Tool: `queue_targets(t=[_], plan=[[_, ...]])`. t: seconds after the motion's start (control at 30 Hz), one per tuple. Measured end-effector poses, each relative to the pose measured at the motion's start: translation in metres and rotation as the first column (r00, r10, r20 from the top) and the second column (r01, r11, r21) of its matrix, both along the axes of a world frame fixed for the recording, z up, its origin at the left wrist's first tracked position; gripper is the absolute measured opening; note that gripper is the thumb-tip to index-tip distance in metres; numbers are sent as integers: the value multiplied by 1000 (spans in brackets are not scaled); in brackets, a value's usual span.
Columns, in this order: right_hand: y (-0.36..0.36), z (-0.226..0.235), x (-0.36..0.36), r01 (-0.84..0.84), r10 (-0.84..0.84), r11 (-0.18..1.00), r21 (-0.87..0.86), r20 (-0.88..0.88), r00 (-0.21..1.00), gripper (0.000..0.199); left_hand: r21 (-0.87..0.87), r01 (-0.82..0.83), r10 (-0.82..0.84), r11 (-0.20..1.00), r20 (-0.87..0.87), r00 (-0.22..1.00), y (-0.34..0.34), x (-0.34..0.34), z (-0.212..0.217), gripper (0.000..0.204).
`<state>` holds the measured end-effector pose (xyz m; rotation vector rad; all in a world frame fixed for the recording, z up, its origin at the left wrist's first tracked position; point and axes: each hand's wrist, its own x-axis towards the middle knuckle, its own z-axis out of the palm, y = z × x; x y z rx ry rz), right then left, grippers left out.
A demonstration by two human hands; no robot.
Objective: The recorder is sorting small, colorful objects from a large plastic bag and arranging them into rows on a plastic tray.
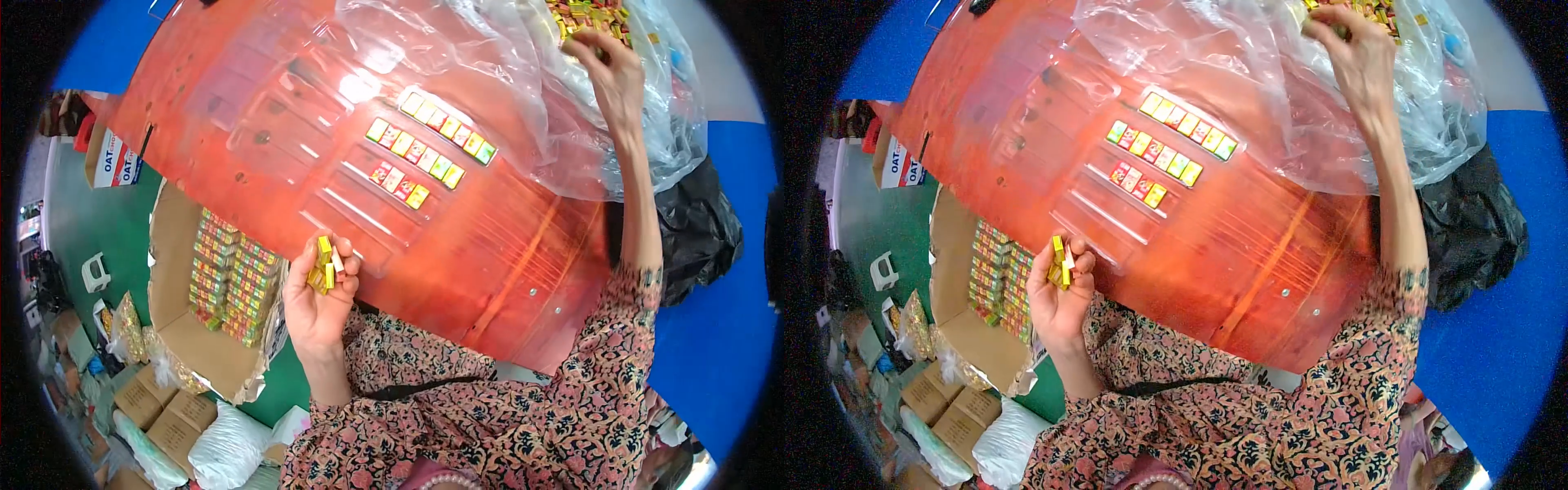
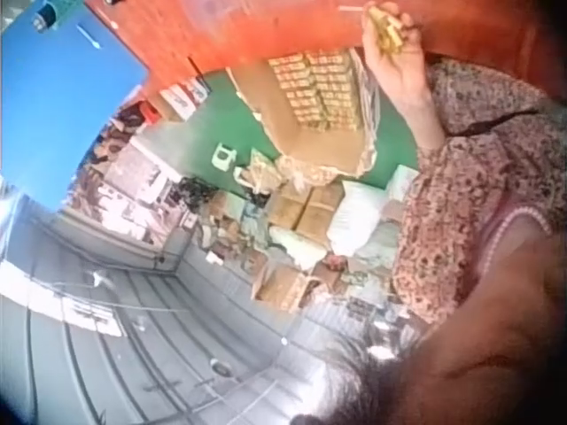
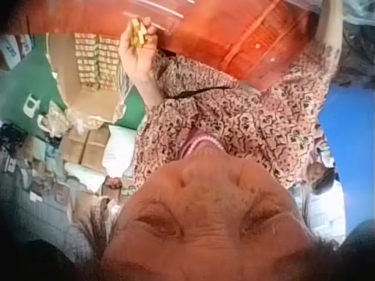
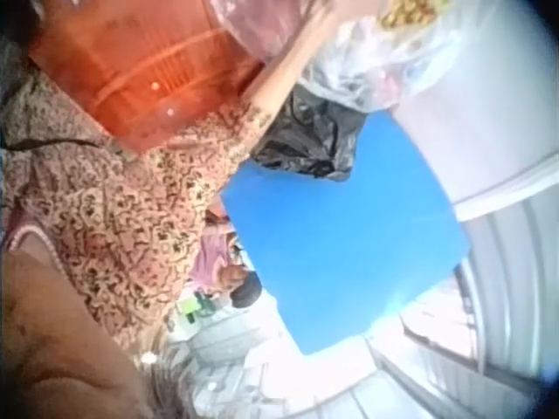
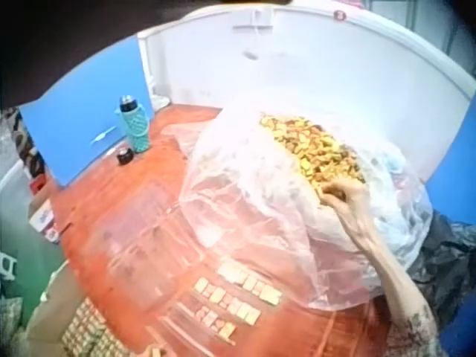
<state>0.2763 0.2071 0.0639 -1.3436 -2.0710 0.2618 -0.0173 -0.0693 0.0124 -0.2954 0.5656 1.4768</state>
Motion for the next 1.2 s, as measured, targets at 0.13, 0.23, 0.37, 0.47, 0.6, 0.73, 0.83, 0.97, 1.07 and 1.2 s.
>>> queue_targets(t=[0.13, 0.23, 0.37, 0.47, 0.6, 0.73, 0.83, 0.97, 1.07, 1.2], plan=[[-100, 0, -52, -242, -8, 796, -554, -411, 912, 14, 16, 16, -15, 1000, -4, 1000, -2, -17, -4, 26], [-150, -30, -83, -248, -10, 770, -588, -400, 916, 9, 89, 62, -65, 994, 32, 997, 2, -23, -4, 27], [-174, -53, -102, -172, -77, 764, -621, -354, 932, 10, 95, 63, -70, 994, 70, 995, -1, -23, -5, 26], [-180, -61, -109, -85, -117, 792, -604, -286, 951, 10, 101, 47, -56, 994, 87, 995, -7, -22, -6, 25], [-184, -75, -108, -61, -11, 928, -368, -189, 982, 9, 64, 77, -83, 995, 92, 992, -10, -23, -11, 24], [-183, -76, -108, -126, 95, 964, -236, -137, 986, 10, 69, 79, -84, 994, 74, 994, -10, -23, -12, 26], [-180, -63, -106, -129, -90, 840, -527, -370, 925, 16, 72, 84, -87, 994, 40, 995, -9, -22, -12, 28], [-152, -44, -100, -437, -239, 506, -744, -607, 758, 20, 58, 104, -103, 993, -23, 994, -7, -19, -9, 33], [-141, -35, -118, -464, -171, 559, -687, -643, 746, 21, 80, 114, -112, 990, -30, 993, -6, -20, -10, 35], [-128, -39, -142, -422, -45, 665, -616, -597, 801, 29, 92, 106, -102, 990, -47, 994, -4, -21, -9, 36]])
